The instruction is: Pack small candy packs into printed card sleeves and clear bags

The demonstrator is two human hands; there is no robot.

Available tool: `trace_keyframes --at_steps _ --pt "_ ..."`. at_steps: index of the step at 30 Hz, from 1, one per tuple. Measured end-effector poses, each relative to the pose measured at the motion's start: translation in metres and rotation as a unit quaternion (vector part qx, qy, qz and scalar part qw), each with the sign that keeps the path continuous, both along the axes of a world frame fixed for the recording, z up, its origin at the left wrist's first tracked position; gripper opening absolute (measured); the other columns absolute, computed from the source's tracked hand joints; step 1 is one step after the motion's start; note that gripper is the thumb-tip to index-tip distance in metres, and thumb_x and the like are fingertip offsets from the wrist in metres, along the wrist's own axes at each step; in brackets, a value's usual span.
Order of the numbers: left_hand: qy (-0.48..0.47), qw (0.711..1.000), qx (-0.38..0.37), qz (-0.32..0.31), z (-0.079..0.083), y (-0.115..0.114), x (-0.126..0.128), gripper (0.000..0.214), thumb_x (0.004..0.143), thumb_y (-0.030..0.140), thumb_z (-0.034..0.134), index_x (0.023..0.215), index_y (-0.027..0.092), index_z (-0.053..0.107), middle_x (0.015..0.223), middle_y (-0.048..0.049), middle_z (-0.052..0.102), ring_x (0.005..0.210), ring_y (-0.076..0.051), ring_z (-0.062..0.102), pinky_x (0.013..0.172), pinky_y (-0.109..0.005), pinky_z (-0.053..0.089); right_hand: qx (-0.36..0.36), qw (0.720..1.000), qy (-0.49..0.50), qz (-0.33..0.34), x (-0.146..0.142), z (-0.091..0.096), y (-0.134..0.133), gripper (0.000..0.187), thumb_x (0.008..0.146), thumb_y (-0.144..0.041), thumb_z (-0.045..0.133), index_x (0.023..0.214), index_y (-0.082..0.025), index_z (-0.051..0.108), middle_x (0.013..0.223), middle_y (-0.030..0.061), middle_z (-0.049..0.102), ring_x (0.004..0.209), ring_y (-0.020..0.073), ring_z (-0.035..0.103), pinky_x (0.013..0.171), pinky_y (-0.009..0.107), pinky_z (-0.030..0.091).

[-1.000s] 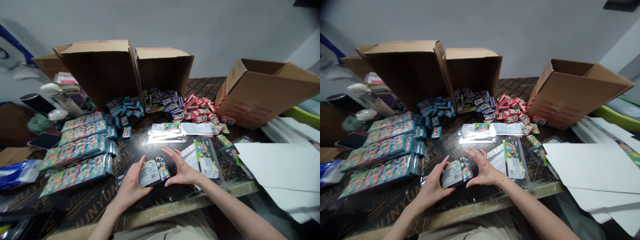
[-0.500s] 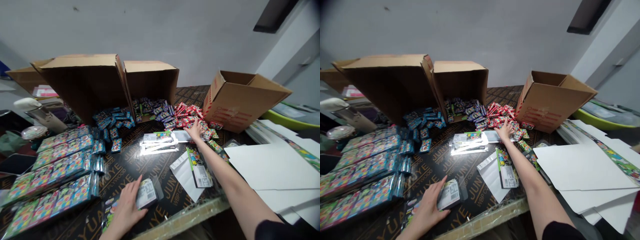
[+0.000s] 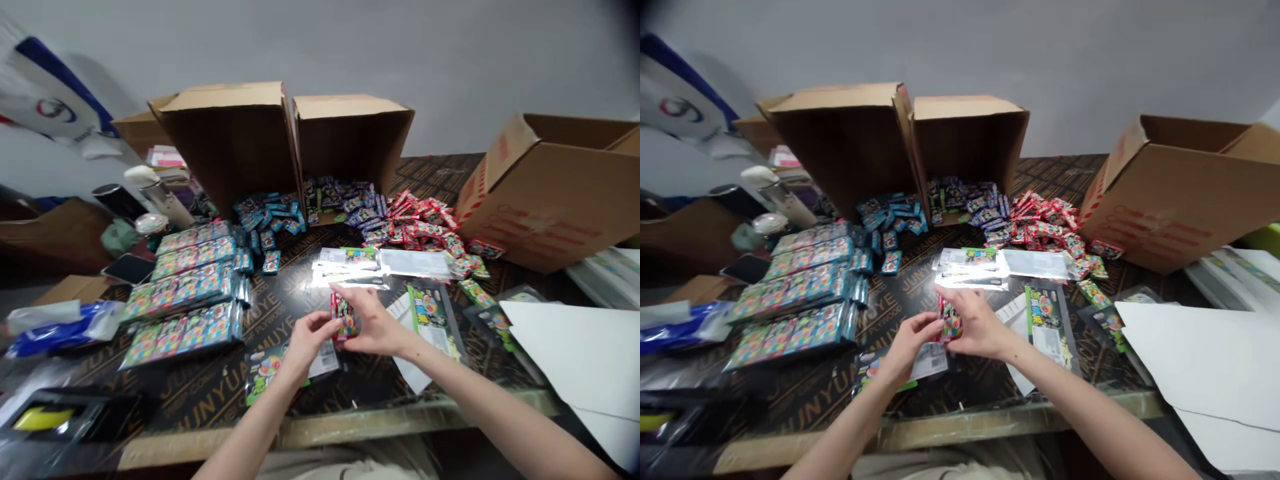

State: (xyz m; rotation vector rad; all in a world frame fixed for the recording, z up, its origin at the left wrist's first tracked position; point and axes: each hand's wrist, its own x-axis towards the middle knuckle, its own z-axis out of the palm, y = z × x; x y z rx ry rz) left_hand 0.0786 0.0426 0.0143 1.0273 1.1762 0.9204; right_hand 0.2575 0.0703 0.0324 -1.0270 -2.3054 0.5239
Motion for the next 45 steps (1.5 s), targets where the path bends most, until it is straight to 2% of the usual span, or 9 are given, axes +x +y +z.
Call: trace_keyframes --at_steps 3,9,19,22,25,29,32,40,45 --pt "-0.07 0.995 -0.077 0.005 0.004 0.001 0.002 0.022 0.062 0.029 0.07 0.069 0.009 0.064 0.059 -0.0012 0.06 0.049 -0.009 0.051 0.053 -0.021 0.041 -0.03 0.999 0.026 0.037 -0.01 0.002 -0.02 0.098 0.058 -0.04 0.074 0.138 -0.024 0.021 0.129 0.0104 0.045 0.115 0.0293 0.042 0.096 0.044 0.028" --pt "-0.214 0.964 -0.15 -0.048 0.008 -0.01 -0.009 0.031 0.064 0.032 0.072 0.085 0.01 0.065 0.072 -0.0043 0.065 0.059 -0.009 0.057 0.061 -0.021 0.045 -0.108 0.976 0.186 0.024 -0.013 -0.001 -0.028 0.095 0.061 -0.028 0.071 0.138 -0.023 0.016 0.131 0.0095 0.041 0.119 0.0237 0.04 0.101 0.037 0.03" --pt "-0.104 0.987 -0.098 0.069 0.004 -0.02 -0.007 0.033 0.055 0.031 0.077 0.077 0.008 0.066 0.066 -0.0047 0.064 0.054 -0.011 0.057 0.052 -0.022 0.045 -0.06 0.991 0.09 0.076 -0.021 -0.004 -0.034 0.094 0.062 -0.025 0.07 0.139 -0.022 0.016 0.138 0.0107 0.03 0.126 0.0259 0.03 0.103 0.041 0.029" --pt "-0.109 0.988 -0.098 0.043 0.003 -0.019 -0.014 0.035 0.062 0.035 0.072 0.082 0.008 0.065 0.072 -0.0079 0.067 0.058 -0.013 0.059 0.057 -0.026 0.048 -0.053 0.992 0.093 0.059 -0.016 -0.007 -0.035 0.093 0.062 -0.028 0.07 0.139 -0.022 0.018 0.136 0.0099 0.035 0.123 0.0252 0.035 0.102 0.04 0.031" --pt "0.031 0.999 0.008 -0.037 -0.001 -0.02 -0.027 0.044 0.065 0.042 0.068 0.097 0.011 0.065 0.092 -0.0126 0.067 0.081 -0.022 0.062 0.076 -0.036 0.047 -0.04 0.996 0.075 0.028 -0.008 -0.012 -0.034 0.087 0.063 -0.026 0.068 0.138 -0.024 0.022 0.13 0.0092 0.043 0.117 0.0256 0.042 0.097 0.04 0.035" --pt "0.371 0.888 0.221 -0.159 -0.016 -0.025 -0.049 0.091 0.042 0.034 0.08 0.126 0.022 0.047 0.121 -0.0118 0.053 0.113 -0.033 0.044 0.1 -0.051 0.025 -0.013 1.0 -0.004 -0.028 0.006 -0.025 -0.03 0.082 0.064 -0.021 0.066 0.136 -0.025 0.027 0.12 0.0096 0.049 0.111 0.0268 0.045 0.093 0.043 0.035" --pt "0.457 0.832 0.252 -0.19 -0.027 -0.028 -0.06 0.1 0.048 0.024 0.074 0.136 0.022 0.029 0.116 -0.0098 0.052 0.108 -0.03 0.046 0.097 -0.047 0.03 -0.024 0.998 -0.049 -0.021 0.012 -0.034 -0.031 0.086 0.062 -0.021 0.068 0.137 -0.025 0.025 0.121 0.0101 0.05 0.111 0.0268 0.046 0.094 0.045 0.031" --pt "0.371 0.867 0.272 -0.192 -0.02 -0.03 -0.061 0.102 0.054 0.02 0.07 0.14 0.023 0.015 0.121 -0.0081 0.047 0.111 -0.026 0.043 0.098 -0.042 0.033 -0.067 0.993 -0.021 0.092 0.012 -0.031 -0.034 0.098 0.063 -0.04 0.072 0.14 -0.023 0.014 0.137 0.0119 0.038 0.119 0.0264 0.042 0.102 0.042 0.023" --pt "0.363 0.89 0.246 -0.124 -0.014 -0.027 -0.061 0.098 0.058 0.022 0.068 0.14 0.023 0.014 0.119 -0.0077 0.048 0.109 -0.025 0.046 0.095 -0.041 0.037 -0.005 0.999 0.018 -0.038 0.004 -0.032 -0.042 0.098 0.069 -0.051 0.066 0.141 -0.024 0.005 0.129 0.014 0.048 0.12 0.0281 0.043 0.105 0.052 0.006"
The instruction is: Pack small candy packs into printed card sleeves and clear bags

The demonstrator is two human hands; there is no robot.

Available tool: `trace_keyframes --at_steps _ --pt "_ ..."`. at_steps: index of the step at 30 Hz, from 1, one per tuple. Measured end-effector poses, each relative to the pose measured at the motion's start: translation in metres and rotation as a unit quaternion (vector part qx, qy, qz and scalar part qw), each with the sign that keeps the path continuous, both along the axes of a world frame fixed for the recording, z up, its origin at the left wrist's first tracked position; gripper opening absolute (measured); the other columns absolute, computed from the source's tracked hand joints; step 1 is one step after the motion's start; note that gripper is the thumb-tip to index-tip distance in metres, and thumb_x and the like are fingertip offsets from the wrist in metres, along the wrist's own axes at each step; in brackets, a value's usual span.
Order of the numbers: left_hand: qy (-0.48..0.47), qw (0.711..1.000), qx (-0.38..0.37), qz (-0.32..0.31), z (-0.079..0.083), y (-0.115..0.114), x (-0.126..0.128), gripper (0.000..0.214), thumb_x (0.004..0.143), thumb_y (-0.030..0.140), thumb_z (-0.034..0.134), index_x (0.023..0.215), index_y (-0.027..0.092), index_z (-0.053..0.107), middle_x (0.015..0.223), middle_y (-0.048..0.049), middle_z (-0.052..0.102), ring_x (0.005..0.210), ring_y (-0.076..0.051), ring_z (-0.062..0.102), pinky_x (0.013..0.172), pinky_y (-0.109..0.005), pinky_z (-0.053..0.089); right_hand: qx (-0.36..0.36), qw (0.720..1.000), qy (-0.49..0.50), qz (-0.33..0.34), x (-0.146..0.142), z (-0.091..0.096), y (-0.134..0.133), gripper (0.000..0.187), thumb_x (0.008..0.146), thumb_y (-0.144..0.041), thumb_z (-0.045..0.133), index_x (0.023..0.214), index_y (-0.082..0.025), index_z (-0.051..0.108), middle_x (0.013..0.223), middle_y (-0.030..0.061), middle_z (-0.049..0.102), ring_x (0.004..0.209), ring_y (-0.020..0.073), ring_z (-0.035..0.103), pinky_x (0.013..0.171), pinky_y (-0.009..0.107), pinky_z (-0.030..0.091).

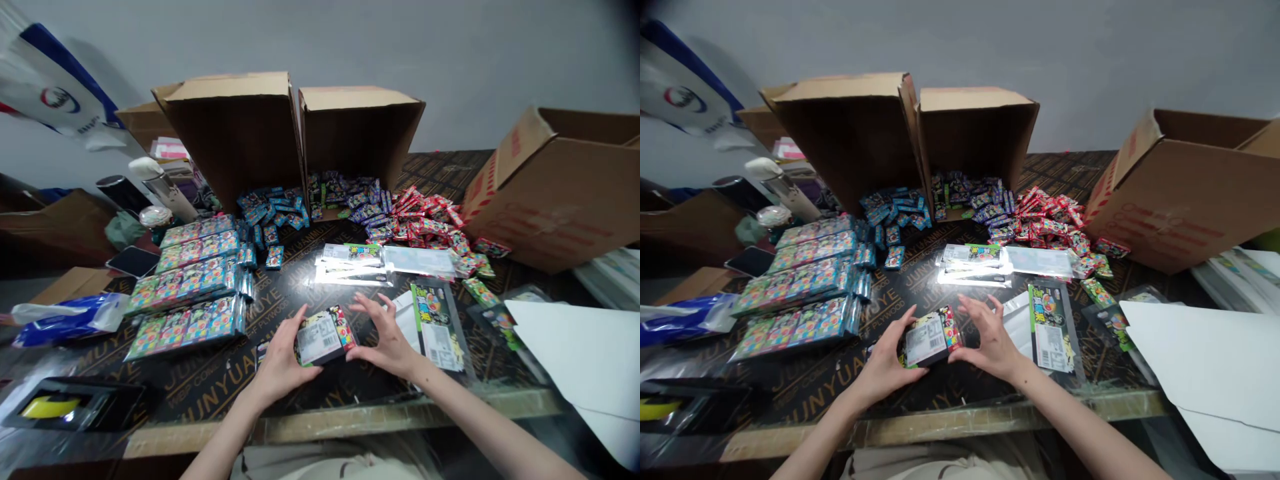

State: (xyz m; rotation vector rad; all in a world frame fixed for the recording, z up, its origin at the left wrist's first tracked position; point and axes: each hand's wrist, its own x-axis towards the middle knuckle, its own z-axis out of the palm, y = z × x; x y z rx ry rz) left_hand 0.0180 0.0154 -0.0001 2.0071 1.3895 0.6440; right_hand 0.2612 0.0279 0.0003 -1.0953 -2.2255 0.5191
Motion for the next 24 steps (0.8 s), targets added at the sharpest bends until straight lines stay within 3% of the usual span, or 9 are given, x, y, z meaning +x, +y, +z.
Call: trace_keyframes --at_steps 3,5,8,10,11,13,16,20,24 --pt "-0.003 1.0 0.003 0.015 -0.002 0.002 0.0 0.096 0.06 0.022 0.066 0.14 0.025 0.013 0.12 -0.0077 0.047 0.109 -0.025 0.046 0.095 -0.043 0.036 -0.011 0.998 -0.032 0.048 -0.005 0.006 0.001 0.071 0.085 -0.04 0.05 0.14 -0.026 0.009 0.129 0.01 0.05 0.118 0.0233 0.046 0.105 0.051 0.004" --pt "0.007 1.0 0.005 0.006 -0.008 0.003 0.001 0.096 0.059 0.022 0.067 0.14 0.025 0.014 0.12 -0.0083 0.047 0.109 -0.027 0.045 0.095 -0.045 0.035 0.016 0.998 -0.05 0.037 -0.004 0.01 0.021 0.054 0.089 -0.035 0.043 0.137 -0.029 0.021 0.132 0.0065 0.047 0.118 0.0217 0.046 0.105 0.049 0.008" --pt "0.038 0.999 0.01 -0.017 -0.02 0.002 0.003 0.095 0.056 0.022 0.069 0.138 0.026 0.021 0.119 -0.0084 0.048 0.108 -0.028 0.044 0.095 -0.046 0.034 0.084 0.984 -0.07 -0.14 0.003 0.014 0.087 0.045 0.09 -0.032 0.04 0.133 -0.023 0.033 0.129 0.0077 0.049 0.117 0.0221 0.044 0.102 0.044 0.02" --pt "0.062 0.998 0.006 -0.023 -0.029 -0.001 0.006 0.093 0.053 0.024 0.071 0.136 0.027 0.029 0.119 -0.0081 0.048 0.11 -0.029 0.042 0.096 -0.046 0.033 0.098 0.96 -0.168 -0.2 0.006 0.014 0.144 0.045 0.088 -0.032 0.042 0.13 -0.018 0.04 0.133 0.0121 0.044 0.121 0.0262 0.038 0.097 0.044 0.027" --pt "0.072 0.997 0.003 -0.021 -0.032 -0.002 0.008 0.09 0.053 0.026 0.071 0.134 0.027 0.032 0.12 -0.0083 0.047 0.111 -0.03 0.041 0.096 -0.046 0.032 0.094 0.945 -0.238 -0.204 0.007 0.014 0.171 0.044 0.087 -0.031 0.042 0.128 -0.015 0.043 0.136 0.015 0.039 0.122 0.0283 0.035 0.095 0.045 0.029" --pt "0.088 0.996 -0.005 -0.017 -0.037 -0.005 0.01 0.088 0.053 0.03 0.072 0.133 0.026 0.035 0.122 -0.0092 0.046 0.114 -0.031 0.038 0.097 -0.047 0.031 0.097 0.938 -0.272 -0.194 0.005 0.013 0.22 0.043 0.082 -0.023 0.047 0.123 -0.012 0.048 0.138 0.0173 0.035 0.125 0.0306 0.029 0.095 0.047 0.027" --pt "0.097 0.995 -0.015 -0.015 -0.039 -0.006 0.011 0.089 0.053 0.031 0.072 0.133 0.026 0.035 0.125 -0.0101 0.044 0.117 -0.032 0.036 0.099 -0.047 0.029 0.101 0.935 -0.295 -0.168 -0.002 0.011 0.269 0.037 0.074 -0.01 0.047 0.109 -0.008 0.059 0.136 0.018 0.037 0.129 0.032 0.022 0.099 0.051 0.019" --pt "0.097 0.994 -0.042 -0.017 -0.042 -0.006 0.007 0.093 0.05 0.031 0.074 0.134 0.026 0.034 0.128 -0.0103 0.043 0.119 -0.033 0.034 0.1 -0.046 0.029 0.095 0.931 -0.322 -0.14 -0.013 0.009 0.302 0.028 0.068 -0.006 0.047 0.086 -0.01 0.067 0.125 0.0166 0.051 0.129 0.0342 0.02 0.1 0.057 0.011" --pt "0.063 0.996 -0.067 -0.011 -0.043 -0.005 0.004 0.093 0.049 0.03 0.076 0.133 0.026 0.036 0.129 -0.011 0.044 0.12 -0.034 0.033 0.101 -0.049 0.028 0.112 0.93 -0.328 -0.119 -0.022 0.018 0.299 0.031 0.076 -0.008 0.042 0.098 -0.009 0.064 0.124 0.0163 0.052 0.131 0.0312 0.02 0.101 0.057 0.007"
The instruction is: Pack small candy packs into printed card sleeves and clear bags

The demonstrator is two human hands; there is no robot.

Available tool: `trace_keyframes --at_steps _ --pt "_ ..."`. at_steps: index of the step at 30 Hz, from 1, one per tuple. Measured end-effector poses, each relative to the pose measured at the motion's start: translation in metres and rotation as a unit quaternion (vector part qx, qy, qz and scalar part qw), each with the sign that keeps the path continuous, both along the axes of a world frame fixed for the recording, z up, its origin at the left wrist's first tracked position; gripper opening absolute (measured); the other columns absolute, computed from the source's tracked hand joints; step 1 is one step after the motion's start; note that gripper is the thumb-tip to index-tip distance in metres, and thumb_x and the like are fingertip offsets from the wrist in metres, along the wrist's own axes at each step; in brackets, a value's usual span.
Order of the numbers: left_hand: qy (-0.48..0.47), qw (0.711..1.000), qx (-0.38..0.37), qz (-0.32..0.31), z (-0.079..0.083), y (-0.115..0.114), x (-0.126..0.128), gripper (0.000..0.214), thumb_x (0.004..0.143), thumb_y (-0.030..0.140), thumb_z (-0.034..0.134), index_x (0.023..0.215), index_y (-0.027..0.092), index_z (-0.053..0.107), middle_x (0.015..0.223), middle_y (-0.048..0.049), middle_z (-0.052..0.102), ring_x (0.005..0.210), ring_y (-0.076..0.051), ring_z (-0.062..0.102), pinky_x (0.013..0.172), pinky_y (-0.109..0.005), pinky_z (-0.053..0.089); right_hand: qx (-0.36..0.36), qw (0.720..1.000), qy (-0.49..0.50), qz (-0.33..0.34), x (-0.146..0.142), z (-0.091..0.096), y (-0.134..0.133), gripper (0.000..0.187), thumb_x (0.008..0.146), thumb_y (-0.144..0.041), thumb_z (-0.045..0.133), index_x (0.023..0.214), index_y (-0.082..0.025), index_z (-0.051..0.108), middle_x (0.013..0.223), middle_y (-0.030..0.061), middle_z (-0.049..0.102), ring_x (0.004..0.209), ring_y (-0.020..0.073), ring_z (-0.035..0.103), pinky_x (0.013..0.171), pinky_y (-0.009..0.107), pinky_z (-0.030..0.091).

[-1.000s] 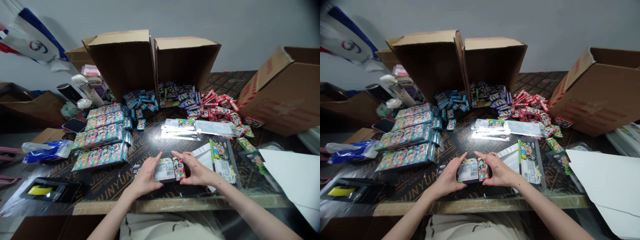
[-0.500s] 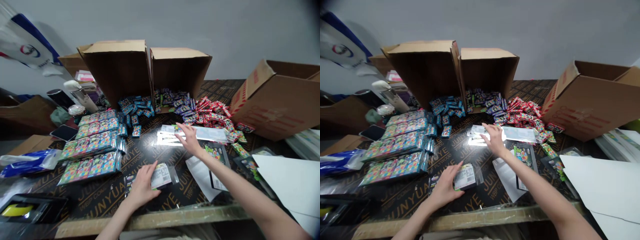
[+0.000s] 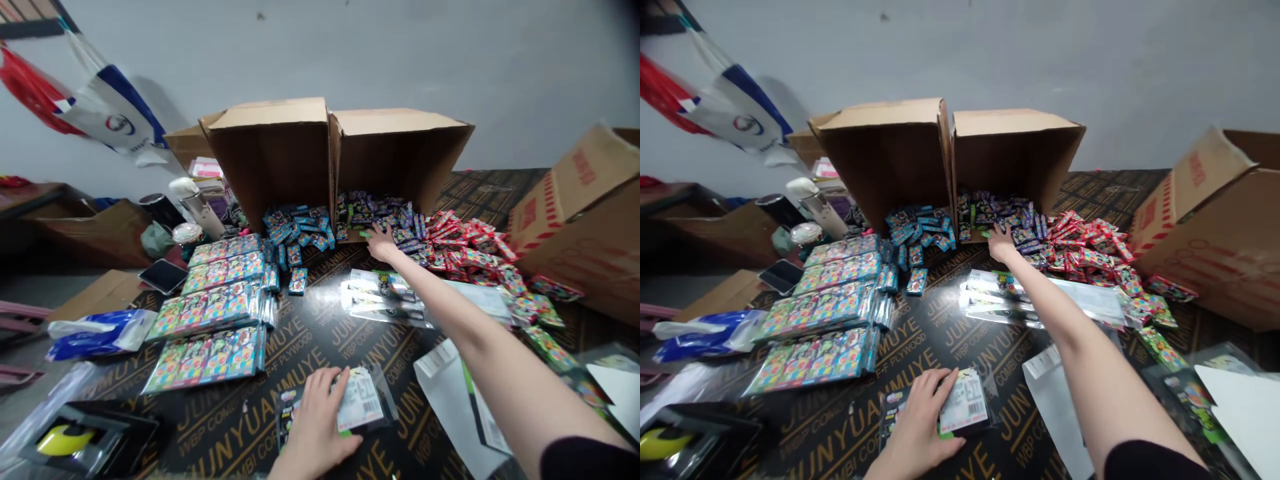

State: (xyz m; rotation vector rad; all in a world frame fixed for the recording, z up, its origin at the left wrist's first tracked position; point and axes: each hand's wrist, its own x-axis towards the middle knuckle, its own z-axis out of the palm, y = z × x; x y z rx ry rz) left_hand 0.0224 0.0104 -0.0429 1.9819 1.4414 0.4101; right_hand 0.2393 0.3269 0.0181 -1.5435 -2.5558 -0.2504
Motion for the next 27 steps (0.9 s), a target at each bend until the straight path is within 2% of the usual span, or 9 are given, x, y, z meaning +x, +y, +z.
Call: trace_keyframes --at_steps 3,5,8,9,11,14,18,23,27 --pt "-0.092 0.995 -0.008 0.024 0.009 0.005 0.001 0.091 0.043 0.037 0.08 0.127 0.025 0.046 0.126 -0.011 0.048 0.119 -0.035 0.036 0.104 -0.053 0.021 0.022 0.997 0.002 0.069 -0.008 0.011 -0.045 0.034 0.084 -0.015 0.039 0.113 -0.016 0.057 0.138 0.0084 0.039 0.133 0.0253 0.019 0.105 0.051 0.005" --pt "-0.209 0.974 -0.03 0.085 0.021 0.013 0.004 0.081 0.047 0.046 0.078 0.12 0.023 0.054 0.121 -0.0111 0.053 0.116 -0.033 0.041 0.104 -0.05 0.022 0.051 0.979 0.028 0.194 -0.012 0.017 -0.097 0.031 0.085 -0.017 0.041 0.111 -0.018 0.057 0.14 0.0063 0.037 0.132 0.024 0.022 0.106 0.048 0.008" --pt "-0.446 0.852 -0.141 0.237 0.042 0.03 0.009 0.052 0.07 0.054 0.058 0.107 0.017 0.063 0.103 -0.012 0.064 0.098 -0.026 0.056 0.09 -0.04 0.04 0.062 0.939 0.076 0.328 -0.013 0.019 -0.181 0.022 0.083 -0.016 0.047 0.101 -0.019 0.06 0.136 0.0047 0.043 0.129 0.0223 0.031 0.106 0.046 0.011" --pt "-0.508 0.8 -0.186 0.259 0.048 0.036 0.01 0.05 0.072 0.055 0.056 0.101 0.015 0.065 0.094 -0.0115 0.067 0.088 -0.023 0.06 0.082 -0.037 0.044 0.058 0.929 0.086 0.354 -0.011 0.019 -0.206 0.02 0.083 -0.016 0.048 0.099 -0.019 0.06 0.135 0.0045 0.044 0.128 0.0219 0.032 0.107 0.045 0.011" --pt "-0.552 0.756 -0.233 0.265 0.056 0.044 0.013 0.037 0.07 0.047 0.062 0.084 0.013 0.069 0.075 -0.0071 0.068 0.067 -0.015 0.06 0.066 -0.027 0.045 0.025 0.919 0.108 0.378 -0.007 0.018 -0.244 0.014 0.083 -0.018 0.05 0.093 -0.019 0.059 0.134 0.0045 0.045 0.128 0.022 0.033 0.107 0.045 0.012" --pt "-0.533 0.771 -0.24 0.254 0.06 0.045 0.019 0.022 0.063 0.033 0.07 0.064 0.011 0.067 0.058 -0.0015 0.063 0.051 -0.008 0.052 0.055 -0.019 0.039 -0.032 0.926 0.184 0.329 0.002 0.014 -0.271 0.014 0.078 -0.03 0.057 0.086 -0.019 0.054 0.135 0.0093 0.042 0.128 0.0264 0.032 0.104 0.046 0.019" --pt "-0.506 0.796 -0.226 0.245 0.058 0.033 0.03 0.017 0.061 0.027 0.071 0.063 0.011 0.068 0.056 -0.0005 0.063 0.05 -0.008 0.051 0.055 -0.02 0.039 -0.065 0.931 0.302 0.195 0.011 0.008 -0.278 0.07 0.065 -0.045 0.069 0.121 -0.014 0.039 0.139 0.0194 0.03 0.128 0.0317 0.029 0.099 0.047 0.026" --pt "-0.474 0.825 -0.211 0.226 0.061 0.019 0.043 0.019 0.06 0.029 0.071 0.064 0.01 0.068 0.057 -0.0005 0.063 0.052 -0.01 0.052 0.057 -0.022 0.04 -0.1 0.909 0.367 0.172 0.01 0.005 -0.287 0.079 0.063 -0.034 0.067 0.131 -0.021 0.028 0.124 0.0103 0.048 0.117 0.0258 0.042 0.1 0.041 0.028" --pt "-0.321 0.93 -0.116 0.138 0.058 0.012 0.037 0.035 0.073 0.044 0.058 0.085 0.013 0.068 0.079 -0.0074 0.068 0.074 -0.019 0.059 0.072 -0.031 0.044 -0.051 0.917 0.358 0.166 0.022 0.001 -0.287 0.073 0.058 -0.033 0.069 0.122 -0.024 0.037 0.114 0.0077 0.053 0.107 0.0258 0.049 0.101 0.044 0.022"
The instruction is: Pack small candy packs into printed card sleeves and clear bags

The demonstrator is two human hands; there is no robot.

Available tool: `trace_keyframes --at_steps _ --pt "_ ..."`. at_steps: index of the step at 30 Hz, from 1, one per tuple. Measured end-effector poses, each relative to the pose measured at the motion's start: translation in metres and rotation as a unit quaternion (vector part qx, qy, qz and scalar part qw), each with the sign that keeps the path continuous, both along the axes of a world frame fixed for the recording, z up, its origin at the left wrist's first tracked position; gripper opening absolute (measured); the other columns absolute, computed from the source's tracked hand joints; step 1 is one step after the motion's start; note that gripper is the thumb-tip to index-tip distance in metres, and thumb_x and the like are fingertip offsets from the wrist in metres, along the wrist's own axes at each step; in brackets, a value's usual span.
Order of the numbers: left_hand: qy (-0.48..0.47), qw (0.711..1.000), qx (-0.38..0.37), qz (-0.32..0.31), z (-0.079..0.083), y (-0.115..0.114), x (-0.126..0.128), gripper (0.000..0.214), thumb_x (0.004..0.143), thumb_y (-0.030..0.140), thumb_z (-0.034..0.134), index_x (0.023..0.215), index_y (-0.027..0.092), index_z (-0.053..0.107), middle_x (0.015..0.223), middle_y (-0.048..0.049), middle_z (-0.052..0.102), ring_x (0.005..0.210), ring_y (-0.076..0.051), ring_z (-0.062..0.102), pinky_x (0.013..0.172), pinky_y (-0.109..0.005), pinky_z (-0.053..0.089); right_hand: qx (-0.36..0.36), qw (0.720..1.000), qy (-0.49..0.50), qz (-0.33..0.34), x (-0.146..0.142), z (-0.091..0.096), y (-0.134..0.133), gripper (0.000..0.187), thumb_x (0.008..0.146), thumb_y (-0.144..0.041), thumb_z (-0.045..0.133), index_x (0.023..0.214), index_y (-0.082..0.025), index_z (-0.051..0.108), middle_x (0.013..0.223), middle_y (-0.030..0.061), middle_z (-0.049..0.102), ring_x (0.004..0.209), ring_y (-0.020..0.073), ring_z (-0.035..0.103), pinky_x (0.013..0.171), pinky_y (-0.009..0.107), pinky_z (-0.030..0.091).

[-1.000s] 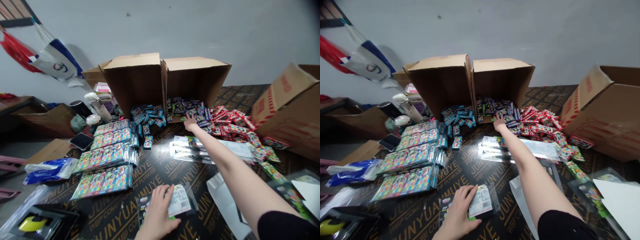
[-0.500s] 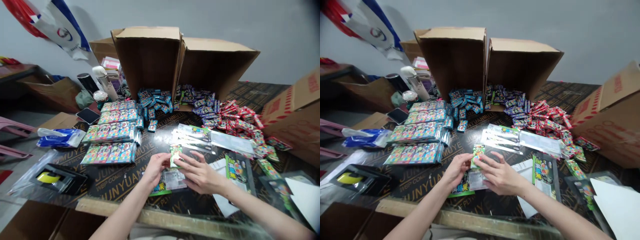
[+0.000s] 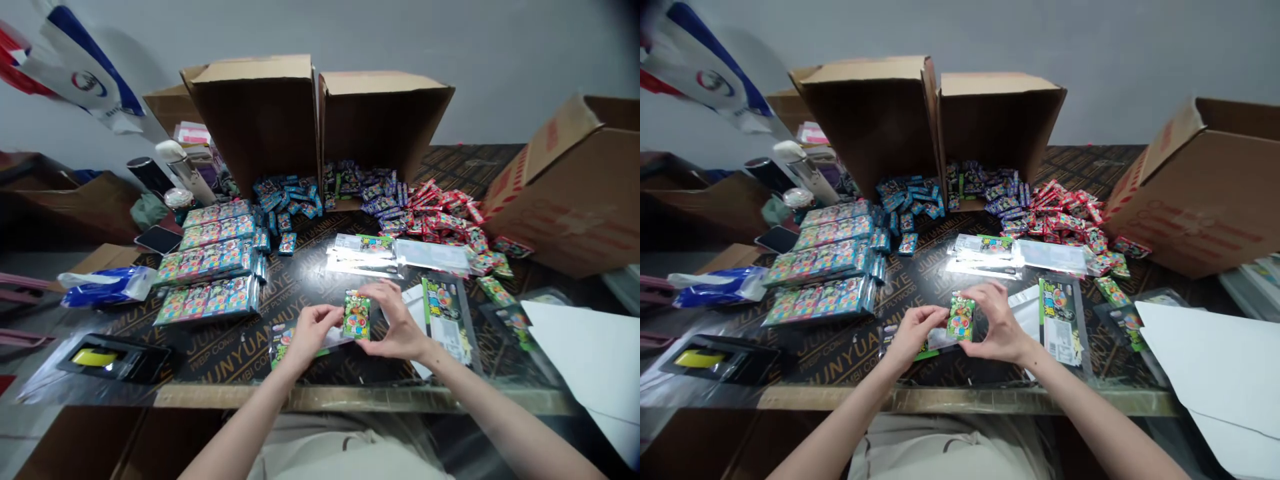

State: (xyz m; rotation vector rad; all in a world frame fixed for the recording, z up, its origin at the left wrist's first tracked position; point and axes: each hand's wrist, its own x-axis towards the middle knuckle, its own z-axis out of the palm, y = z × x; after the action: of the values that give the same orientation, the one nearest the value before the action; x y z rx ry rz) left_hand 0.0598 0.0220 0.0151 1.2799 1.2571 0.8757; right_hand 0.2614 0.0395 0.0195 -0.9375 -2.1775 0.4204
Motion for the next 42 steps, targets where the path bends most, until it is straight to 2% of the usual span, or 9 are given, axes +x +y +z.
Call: trace_keyframes --at_steps 6,15,19,22,24,28,34,39,42 --pt "0.381 0.887 0.216 -0.147 -0.033 -0.007 -0.029 0.104 0.047 0.037 0.077 0.137 0.022 0.027 0.121 -0.0109 0.05 0.112 -0.031 0.043 0.101 -0.052 0.021 -0.018 0.992 -0.11 -0.055 0.029 -0.024 0.005 0.069 0.064 -0.037 0.069 0.124 -0.024 0.039 0.113 0.0099 0.057 0.108 0.0284 0.05 0.101 0.052 0.008" --pt "0.28 0.919 0.23 -0.157 -0.02 -0.016 -0.034 0.101 0.053 0.025 0.073 0.139 0.023 0.021 0.118 -0.0079 0.046 0.11 -0.026 0.044 0.096 -0.041 0.035 -0.239 0.964 0.081 0.081 0.018 -0.024 -0.012 0.093 0.054 -0.037 0.079 0.133 -0.027 0.03 0.132 0.0104 0.045 0.123 0.0277 0.04 0.103 0.046 0.023" --pt "0.204 0.958 0.201 0.025 -0.011 -0.007 -0.02 0.081 0.056 0.031 0.074 0.129 0.024 0.042 0.102 -0.0047 0.049 0.096 -0.022 0.05 0.087 -0.036 0.041 -0.355 0.845 0.393 -0.071 -0.017 -0.01 -0.01 0.081 0.067 -0.033 0.072 0.133 -0.03 0.025 0.113 0.0071 0.061 0.103 0.0217 0.058 0.09 0.042 0.042" --pt "0.042 0.982 0.14 0.116 -0.009 0.0 0.003 0.046 0.064 0.032 0.07 0.108 0.02 0.061 0.085 -0.0016 0.053 0.081 -0.016 0.053 0.075 -0.028 0.044 -0.377 0.721 0.563 -0.147 -0.047 0.006 -0.003 0.063 0.071 -0.034 0.066 0.126 -0.027 0.034 0.091 0.0019 0.068 0.084 0.0178 0.064 0.077 0.034 0.05" --pt "-0.107 0.972 0.094 0.185 -0.008 0.001 0.02 0.031 0.068 0.035 0.067 0.093 0.016 0.066 0.08 -0.0016 0.056 0.076 -0.014 0.054 0.071 -0.025 0.044 -0.36 0.686 0.608 -0.172 -0.061 0.017 0.002 0.056 0.069 -0.03 0.067 0.118 -0.026 0.04 0.086 0.0001 0.068 0.079 0.0166 0.064 0.071 0.03 0.051" --pt "-0.323 0.904 -0.038 0.277 -0.003 -0.003 0.039 0.03 0.071 0.042 0.063 0.075 0.013 0.064 0.068 -0.0005 0.062 0.061 -0.011 0.055 0.063 -0.022 0.044 -0.372 0.71 0.581 -0.138 -0.066 0.028 0.005 0.052 0.063 -0.016 0.065 0.108 -0.026 0.04 0.088 0.0004 0.069 0.071 0.0178 0.066 0.066 0.031 0.052" --pt "-0.379 0.876 -0.146 0.258 0.004 0.0 0.03 0.02 0.061 0.03 0.072 0.069 0.014 0.062 0.066 0.0029 0.065 0.06 -0.01 0.059 0.062 -0.02 0.045 -0.408 0.68 0.597 -0.118 -0.052 0.026 -0.005 0.044 0.071 -0.02 0.052 0.113 -0.026 0.037 0.099 0.0029 0.068 0.087 0.023 0.066 0.08 0.042 0.049" --pt "-0.358 0.9 -0.155 0.193 0.021 0.007 0.022 0.012 0.061 0.024 0.067 0.067 0.015 0.062 0.065 0.0026 0.063 0.057 -0.009 0.057 0.058 -0.02 0.045 -0.505 0.661 0.552 -0.058 -0.04 0.021 0.001 0.041 0.059 -0.008 0.055 0.098 -0.021 0.05 0.096 0.0044 0.069 0.087 0.0237 0.065 0.081 0.042 0.048" --pt "-0.243 0.956 -0.065 0.152 0.035 0.012 0.013 0.01 0.058 0.015 0.066 0.068 0.014 0.066 0.065 0.0003 0.063 0.061 -0.01 0.058 0.058 -0.02 0.044 -0.477 0.727 0.488 -0.075 -0.031 0.018 0.003 0.016 0.063 -0.014 0.063 0.077 -0.017 0.06 0.09 0.0053 0.07 0.081 0.0226 0.066 0.077 0.039 0.05"
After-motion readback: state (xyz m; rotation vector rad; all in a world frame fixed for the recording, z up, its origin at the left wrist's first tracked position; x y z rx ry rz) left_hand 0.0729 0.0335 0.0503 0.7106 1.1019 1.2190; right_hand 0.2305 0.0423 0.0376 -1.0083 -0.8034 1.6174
